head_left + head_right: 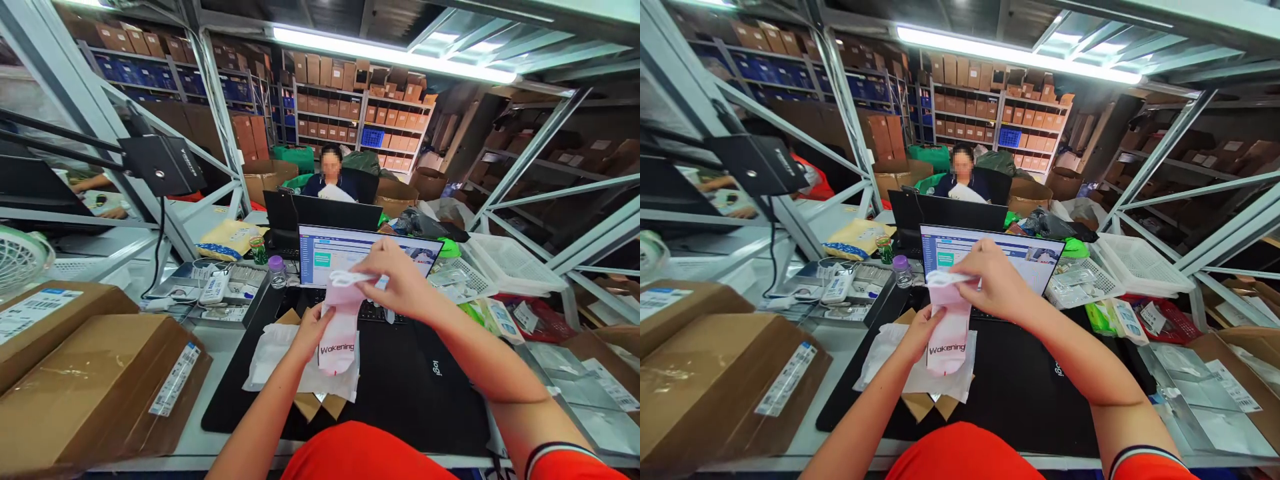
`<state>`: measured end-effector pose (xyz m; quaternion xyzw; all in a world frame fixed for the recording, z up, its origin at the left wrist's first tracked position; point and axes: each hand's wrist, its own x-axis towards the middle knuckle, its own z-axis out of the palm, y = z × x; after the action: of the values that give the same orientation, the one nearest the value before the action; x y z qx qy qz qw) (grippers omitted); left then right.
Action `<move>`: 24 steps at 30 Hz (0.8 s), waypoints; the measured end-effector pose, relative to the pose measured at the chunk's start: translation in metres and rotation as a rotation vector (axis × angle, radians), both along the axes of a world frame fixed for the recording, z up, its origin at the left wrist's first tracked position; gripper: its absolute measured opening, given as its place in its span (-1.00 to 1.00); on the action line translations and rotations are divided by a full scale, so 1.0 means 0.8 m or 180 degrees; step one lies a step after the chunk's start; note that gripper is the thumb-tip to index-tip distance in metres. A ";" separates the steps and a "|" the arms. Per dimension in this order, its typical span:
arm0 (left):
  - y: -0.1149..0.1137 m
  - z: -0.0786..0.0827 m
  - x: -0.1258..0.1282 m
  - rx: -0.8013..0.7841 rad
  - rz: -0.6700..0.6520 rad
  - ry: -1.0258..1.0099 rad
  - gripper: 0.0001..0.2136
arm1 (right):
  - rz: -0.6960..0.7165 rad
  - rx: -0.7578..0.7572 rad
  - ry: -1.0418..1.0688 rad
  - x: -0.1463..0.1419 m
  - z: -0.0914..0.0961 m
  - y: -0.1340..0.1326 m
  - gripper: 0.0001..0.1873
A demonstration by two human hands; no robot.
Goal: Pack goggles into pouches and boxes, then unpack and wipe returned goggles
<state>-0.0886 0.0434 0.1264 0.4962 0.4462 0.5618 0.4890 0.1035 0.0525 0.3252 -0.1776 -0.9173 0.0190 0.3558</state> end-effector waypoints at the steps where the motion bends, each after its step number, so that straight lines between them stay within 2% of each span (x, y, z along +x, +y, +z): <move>1: 0.000 -0.001 -0.001 -0.0011 0.0119 -0.0044 -0.57 | 0.0099 0.0058 -0.0068 -0.001 -0.009 -0.007 -0.80; 8: -0.009 0.007 -0.001 0.0044 0.0372 -0.0039 -0.78 | 0.0045 0.0567 0.0037 0.009 -0.058 -0.028 -0.74; 11: -0.011 0.006 -0.001 0.0060 0.0622 -0.0144 -0.76 | 0.0334 0.0643 -0.0156 0.018 -0.091 -0.047 -0.72; 13: -0.011 0.005 -0.005 0.0077 0.0808 -0.0262 -0.69 | 0.0468 0.0593 -0.0551 0.025 -0.120 -0.063 -0.75; 15: -0.011 0.005 -0.011 0.0093 0.0942 -0.0362 -0.63 | 0.0404 0.0246 -0.0971 0.032 -0.150 -0.071 -0.80; 17: -0.013 0.007 -0.017 0.0105 0.1014 -0.0406 -0.60 | 0.0211 -0.0329 -0.1041 0.041 -0.174 -0.071 -0.83; 20: -0.016 0.016 -0.025 0.0114 0.1034 -0.0350 -0.64 | -0.0155 -0.0938 -0.0427 0.049 -0.197 -0.058 -0.79; 24: -0.019 0.034 -0.030 0.0054 0.0868 -0.0130 -0.81 | -0.0423 -0.1255 0.0458 0.043 -0.199 -0.033 -0.66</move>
<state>-0.1126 0.0285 0.1534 0.4235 0.4946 0.6368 0.4128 0.1382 0.0265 0.1657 -0.3020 -0.8544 0.1871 0.3792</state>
